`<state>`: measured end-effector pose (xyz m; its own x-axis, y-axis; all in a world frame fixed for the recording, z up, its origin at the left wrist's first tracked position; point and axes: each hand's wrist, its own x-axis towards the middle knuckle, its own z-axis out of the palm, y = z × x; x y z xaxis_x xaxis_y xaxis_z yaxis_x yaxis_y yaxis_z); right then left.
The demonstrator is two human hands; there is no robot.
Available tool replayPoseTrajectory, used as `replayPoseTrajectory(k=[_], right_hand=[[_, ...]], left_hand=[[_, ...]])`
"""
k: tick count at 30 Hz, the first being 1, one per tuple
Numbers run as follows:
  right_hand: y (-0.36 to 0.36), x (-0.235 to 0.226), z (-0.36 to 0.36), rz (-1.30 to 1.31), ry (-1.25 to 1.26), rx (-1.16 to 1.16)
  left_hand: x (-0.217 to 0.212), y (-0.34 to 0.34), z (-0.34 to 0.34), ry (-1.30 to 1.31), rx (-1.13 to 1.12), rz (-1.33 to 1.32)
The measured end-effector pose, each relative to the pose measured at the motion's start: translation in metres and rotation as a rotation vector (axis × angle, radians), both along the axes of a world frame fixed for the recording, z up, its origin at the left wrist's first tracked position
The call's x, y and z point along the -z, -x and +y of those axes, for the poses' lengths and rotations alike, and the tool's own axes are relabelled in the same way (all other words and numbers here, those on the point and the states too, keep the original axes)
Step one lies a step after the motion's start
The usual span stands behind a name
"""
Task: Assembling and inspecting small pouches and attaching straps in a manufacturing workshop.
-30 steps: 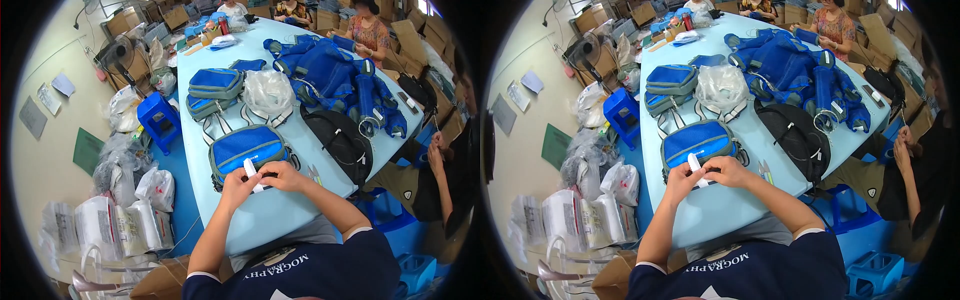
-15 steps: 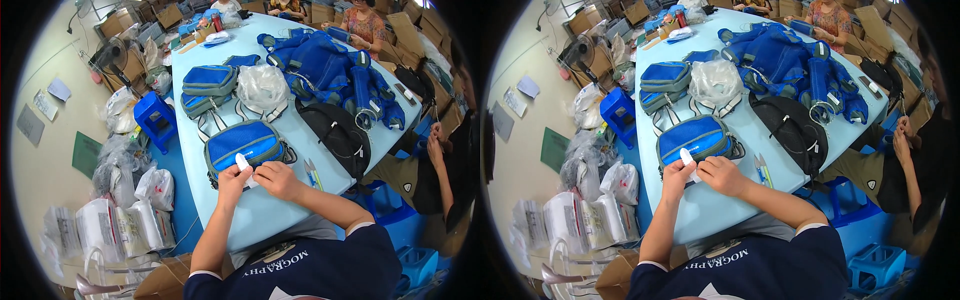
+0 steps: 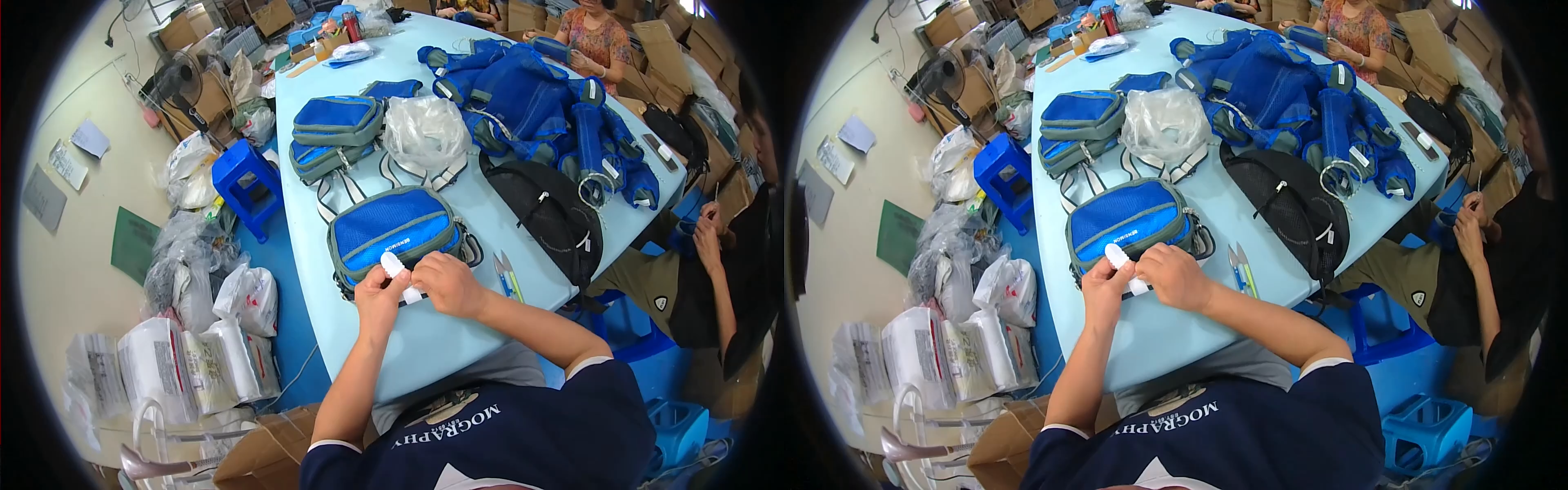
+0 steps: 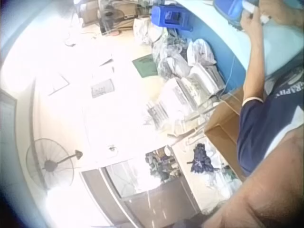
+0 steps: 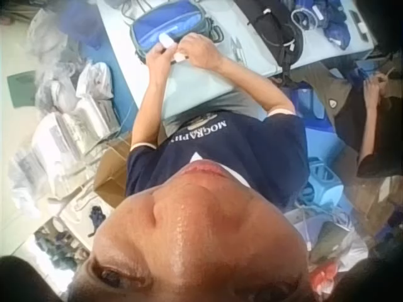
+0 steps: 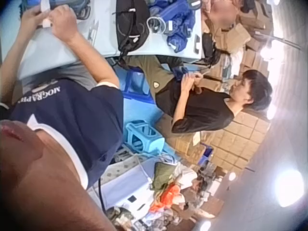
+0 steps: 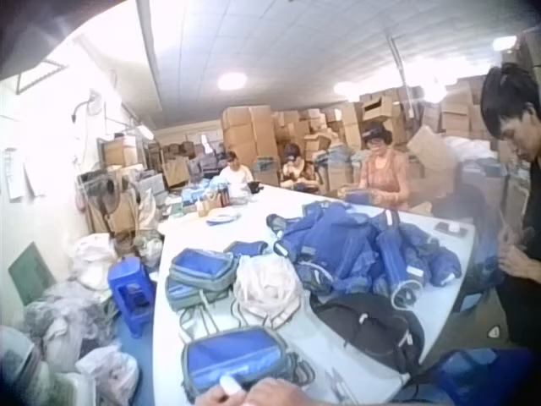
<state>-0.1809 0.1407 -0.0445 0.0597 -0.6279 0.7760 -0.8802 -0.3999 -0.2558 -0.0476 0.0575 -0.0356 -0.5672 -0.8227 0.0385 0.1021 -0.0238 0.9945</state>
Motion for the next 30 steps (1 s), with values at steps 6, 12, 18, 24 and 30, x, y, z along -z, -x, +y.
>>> replayPoseTrajectory(k=[6, 12, 18, 24, 30], right_hand=[[0.003, -0.005, -0.002, -0.417, -0.306, -0.122], [0.005, -0.013, -0.003, -0.720, -0.563, -0.159], [0.008, -0.006, -0.005, -0.631, -0.375, -0.226], [0.012, -0.014, -0.003, -0.516, -0.443, -0.126], [0.005, -0.007, 0.003, -0.551, -0.355, -0.126]], left_hand=[[0.012, -0.005, 0.002, 0.068, -0.015, 0.066], [0.013, -0.008, 0.003, 0.141, 0.031, 0.125], [0.015, -0.008, 0.005, 0.272, 0.044, 0.134], [-0.009, -0.018, -0.005, 0.396, 0.328, -0.245], [-0.019, -0.020, 0.011, 0.893, 0.279, -0.419]])
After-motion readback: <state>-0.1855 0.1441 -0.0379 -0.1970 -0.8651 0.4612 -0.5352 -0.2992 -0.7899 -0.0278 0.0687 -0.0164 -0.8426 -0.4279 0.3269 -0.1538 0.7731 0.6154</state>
